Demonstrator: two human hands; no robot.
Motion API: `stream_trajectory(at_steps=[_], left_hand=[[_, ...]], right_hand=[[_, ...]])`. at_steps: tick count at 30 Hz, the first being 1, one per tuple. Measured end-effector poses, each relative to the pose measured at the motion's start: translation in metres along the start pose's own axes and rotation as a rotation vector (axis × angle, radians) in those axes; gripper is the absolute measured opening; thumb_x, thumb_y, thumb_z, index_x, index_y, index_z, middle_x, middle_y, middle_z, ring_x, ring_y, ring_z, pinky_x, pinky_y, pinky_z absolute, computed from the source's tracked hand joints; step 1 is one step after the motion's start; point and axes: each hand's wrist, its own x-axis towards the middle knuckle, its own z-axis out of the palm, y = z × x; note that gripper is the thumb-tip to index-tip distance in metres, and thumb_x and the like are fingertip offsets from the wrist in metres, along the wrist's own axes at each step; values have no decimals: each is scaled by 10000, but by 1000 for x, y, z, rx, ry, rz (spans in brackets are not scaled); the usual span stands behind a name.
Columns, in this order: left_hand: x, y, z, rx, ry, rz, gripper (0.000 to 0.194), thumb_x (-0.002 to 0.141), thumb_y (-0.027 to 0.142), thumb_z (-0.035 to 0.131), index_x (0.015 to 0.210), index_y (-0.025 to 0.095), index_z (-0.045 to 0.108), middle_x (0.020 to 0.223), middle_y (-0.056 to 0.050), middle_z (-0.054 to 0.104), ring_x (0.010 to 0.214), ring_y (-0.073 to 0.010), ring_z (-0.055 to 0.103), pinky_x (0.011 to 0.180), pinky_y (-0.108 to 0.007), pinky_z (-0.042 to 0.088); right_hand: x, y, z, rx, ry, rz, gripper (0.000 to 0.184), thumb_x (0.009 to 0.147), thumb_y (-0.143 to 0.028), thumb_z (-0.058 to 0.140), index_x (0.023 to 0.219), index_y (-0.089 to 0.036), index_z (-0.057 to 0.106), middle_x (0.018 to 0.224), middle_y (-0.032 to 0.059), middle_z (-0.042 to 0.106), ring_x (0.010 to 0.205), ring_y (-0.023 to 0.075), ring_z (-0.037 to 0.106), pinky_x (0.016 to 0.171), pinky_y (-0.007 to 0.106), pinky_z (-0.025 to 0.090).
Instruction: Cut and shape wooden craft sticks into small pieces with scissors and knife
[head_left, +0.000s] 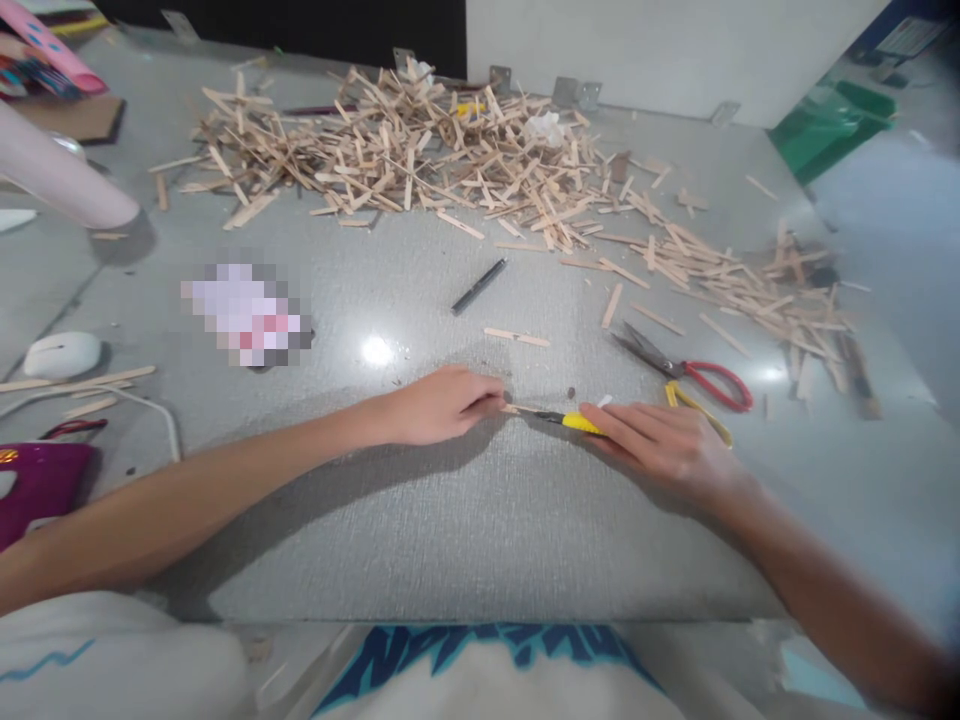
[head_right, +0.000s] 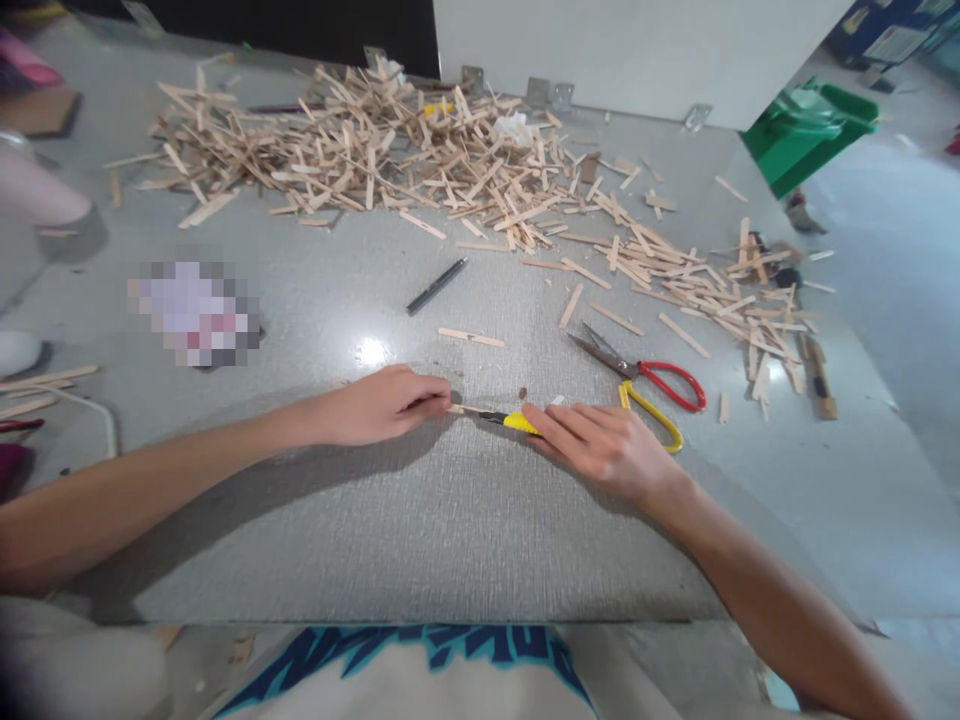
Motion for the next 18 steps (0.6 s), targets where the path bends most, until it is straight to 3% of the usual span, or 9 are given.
stream_trajectory(at_steps=[9, 18], left_hand=[[0, 3, -2, 10, 0, 2, 301, 1079, 266, 439, 798, 207, 530, 625, 26, 501, 552, -138, 437, 640, -315, 279], [0, -2, 0, 11, 8, 27, 310, 1095, 279, 445, 809, 204, 537, 627, 29, 499, 559, -136, 444, 638, -307, 280]], right_hand=[[4, -2, -2, -50, 29, -54, 271, 1075, -207, 713, 1340, -147, 719, 973, 57, 834, 760, 194, 770, 631, 331, 561], [1, -3, -2, -48, 7, -29, 275, 1097, -220, 686, 1369, -184, 700, 1011, 52, 845, 812, 186, 784, 668, 314, 559]])
